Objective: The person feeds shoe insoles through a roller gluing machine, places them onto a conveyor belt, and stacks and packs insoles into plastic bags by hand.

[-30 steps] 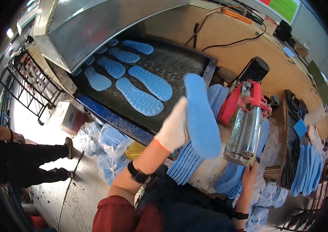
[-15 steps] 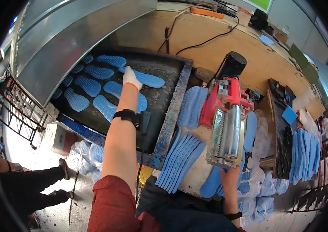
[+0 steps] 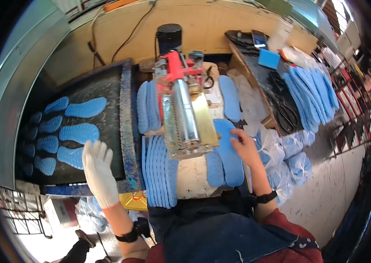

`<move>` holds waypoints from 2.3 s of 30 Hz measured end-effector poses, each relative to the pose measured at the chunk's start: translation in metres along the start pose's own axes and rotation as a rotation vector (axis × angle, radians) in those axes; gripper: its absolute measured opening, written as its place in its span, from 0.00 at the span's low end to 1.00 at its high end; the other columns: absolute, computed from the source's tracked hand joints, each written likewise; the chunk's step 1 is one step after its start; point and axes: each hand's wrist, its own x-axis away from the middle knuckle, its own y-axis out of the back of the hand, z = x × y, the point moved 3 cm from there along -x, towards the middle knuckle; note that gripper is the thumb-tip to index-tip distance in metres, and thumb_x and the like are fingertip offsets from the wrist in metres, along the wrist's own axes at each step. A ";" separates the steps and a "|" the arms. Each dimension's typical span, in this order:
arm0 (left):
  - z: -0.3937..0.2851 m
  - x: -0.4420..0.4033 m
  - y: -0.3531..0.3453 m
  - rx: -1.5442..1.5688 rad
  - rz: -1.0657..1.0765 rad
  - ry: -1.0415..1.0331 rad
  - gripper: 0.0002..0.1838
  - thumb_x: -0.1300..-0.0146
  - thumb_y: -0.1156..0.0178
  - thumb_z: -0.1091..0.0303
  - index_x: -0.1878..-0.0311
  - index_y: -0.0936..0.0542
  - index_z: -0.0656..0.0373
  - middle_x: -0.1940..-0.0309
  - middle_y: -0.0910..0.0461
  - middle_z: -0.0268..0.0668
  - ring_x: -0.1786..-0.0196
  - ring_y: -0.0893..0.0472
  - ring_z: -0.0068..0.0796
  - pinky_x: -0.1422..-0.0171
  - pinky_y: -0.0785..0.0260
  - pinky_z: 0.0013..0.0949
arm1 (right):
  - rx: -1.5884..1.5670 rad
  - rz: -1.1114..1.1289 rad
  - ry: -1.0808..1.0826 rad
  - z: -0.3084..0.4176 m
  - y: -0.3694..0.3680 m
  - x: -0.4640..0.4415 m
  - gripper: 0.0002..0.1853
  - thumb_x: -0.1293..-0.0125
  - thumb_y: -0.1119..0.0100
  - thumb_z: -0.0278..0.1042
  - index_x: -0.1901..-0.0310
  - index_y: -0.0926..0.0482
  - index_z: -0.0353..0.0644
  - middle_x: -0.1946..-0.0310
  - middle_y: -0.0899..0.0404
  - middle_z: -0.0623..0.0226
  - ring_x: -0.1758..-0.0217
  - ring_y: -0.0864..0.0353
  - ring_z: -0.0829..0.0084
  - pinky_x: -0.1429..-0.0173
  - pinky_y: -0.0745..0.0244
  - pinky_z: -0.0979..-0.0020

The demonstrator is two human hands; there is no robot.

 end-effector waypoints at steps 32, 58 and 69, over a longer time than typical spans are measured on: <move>0.013 0.000 -0.164 0.074 0.516 -0.081 0.40 0.26 0.60 0.41 0.24 0.51 0.62 0.23 0.55 0.52 0.21 0.54 0.47 0.20 0.60 0.46 | 0.019 -0.284 0.647 0.081 -0.020 -0.007 0.13 0.32 0.44 0.26 0.46 0.23 0.41 0.53 0.21 0.58 0.54 0.21 0.63 0.49 0.26 0.68; 0.049 0.024 -0.061 0.098 0.665 0.577 0.38 0.25 0.63 0.40 0.26 0.47 0.63 0.28 0.42 0.46 0.27 0.40 0.35 0.23 0.48 0.37 | 0.835 -0.082 0.443 -0.013 -0.078 -0.003 0.22 0.48 0.33 0.34 0.49 0.23 0.45 0.58 0.21 0.54 0.55 0.22 0.49 0.54 0.24 0.53; -0.001 -0.115 -0.035 0.562 0.325 0.395 0.23 0.22 0.66 0.53 0.40 0.32 0.61 0.48 0.22 0.44 0.43 0.23 0.41 0.35 0.31 0.40 | 0.947 -0.041 0.514 -0.039 -0.072 -0.013 0.24 0.43 0.37 0.36 0.44 0.25 0.42 0.50 0.21 0.53 0.48 0.22 0.49 0.48 0.25 0.56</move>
